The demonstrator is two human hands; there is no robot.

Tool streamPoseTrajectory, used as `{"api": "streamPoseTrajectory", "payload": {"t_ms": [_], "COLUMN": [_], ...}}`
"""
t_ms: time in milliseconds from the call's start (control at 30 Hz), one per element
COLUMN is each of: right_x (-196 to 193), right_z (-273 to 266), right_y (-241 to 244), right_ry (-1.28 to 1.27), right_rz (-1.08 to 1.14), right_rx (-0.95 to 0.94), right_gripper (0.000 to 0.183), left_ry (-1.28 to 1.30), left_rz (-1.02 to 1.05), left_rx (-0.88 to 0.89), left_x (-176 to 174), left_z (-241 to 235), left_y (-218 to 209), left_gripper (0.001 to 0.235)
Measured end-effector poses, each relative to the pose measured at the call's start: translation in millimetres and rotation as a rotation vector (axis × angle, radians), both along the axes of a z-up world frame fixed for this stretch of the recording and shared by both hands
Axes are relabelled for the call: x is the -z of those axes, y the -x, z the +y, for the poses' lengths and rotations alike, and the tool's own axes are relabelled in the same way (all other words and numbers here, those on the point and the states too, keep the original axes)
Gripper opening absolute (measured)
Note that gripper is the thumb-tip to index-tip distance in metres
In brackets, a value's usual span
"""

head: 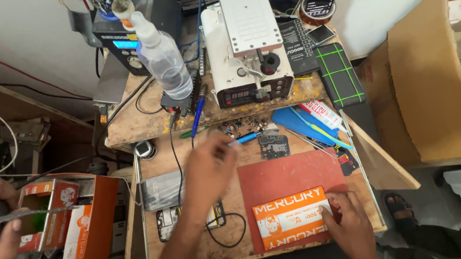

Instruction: The person handles a disassembled mobile phone and a small circuit board on a cluttered workbench. They use tweezers and a soldering iron to manipulate and solder small components on the board while another person stands nearby.

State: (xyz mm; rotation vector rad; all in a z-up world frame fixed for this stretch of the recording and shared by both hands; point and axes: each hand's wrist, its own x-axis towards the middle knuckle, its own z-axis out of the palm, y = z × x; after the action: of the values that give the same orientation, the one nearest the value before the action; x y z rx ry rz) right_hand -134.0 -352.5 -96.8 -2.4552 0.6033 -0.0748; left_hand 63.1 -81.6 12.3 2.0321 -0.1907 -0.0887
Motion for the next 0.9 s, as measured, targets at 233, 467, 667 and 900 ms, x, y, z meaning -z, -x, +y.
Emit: {"api": "streamPoseTrajectory", "payload": {"t_ms": [233,467,667,900], "right_x": [0.3,-9.1,-11.1,-9.3], "right_z": [-0.2,2.2,3.1,0.3], "right_y": [0.8,0.0,-0.6,-0.2], "right_ry": [0.045,-0.007,-0.012,0.005], "right_rz": [-0.069,-0.070,-0.052,-0.103], "right_rx": [-0.027,-0.022,-0.020,-0.050], "right_gripper": [0.035,0.035,0.035,0.036], "left_ry": [-0.036,-0.300,-0.351,-0.363], "left_rz": [-0.455,-0.264,-0.262,-0.321], "left_rx": [-0.315,-0.349,-0.413,-0.420], "left_x": [-27.8,5.0,4.8,-3.4], "left_z": [52.7,45.0,39.1,37.6], "left_y": [-71.4,-103.4,-106.1,-106.6], "left_gripper": [0.067,0.095,0.087,0.097]}}
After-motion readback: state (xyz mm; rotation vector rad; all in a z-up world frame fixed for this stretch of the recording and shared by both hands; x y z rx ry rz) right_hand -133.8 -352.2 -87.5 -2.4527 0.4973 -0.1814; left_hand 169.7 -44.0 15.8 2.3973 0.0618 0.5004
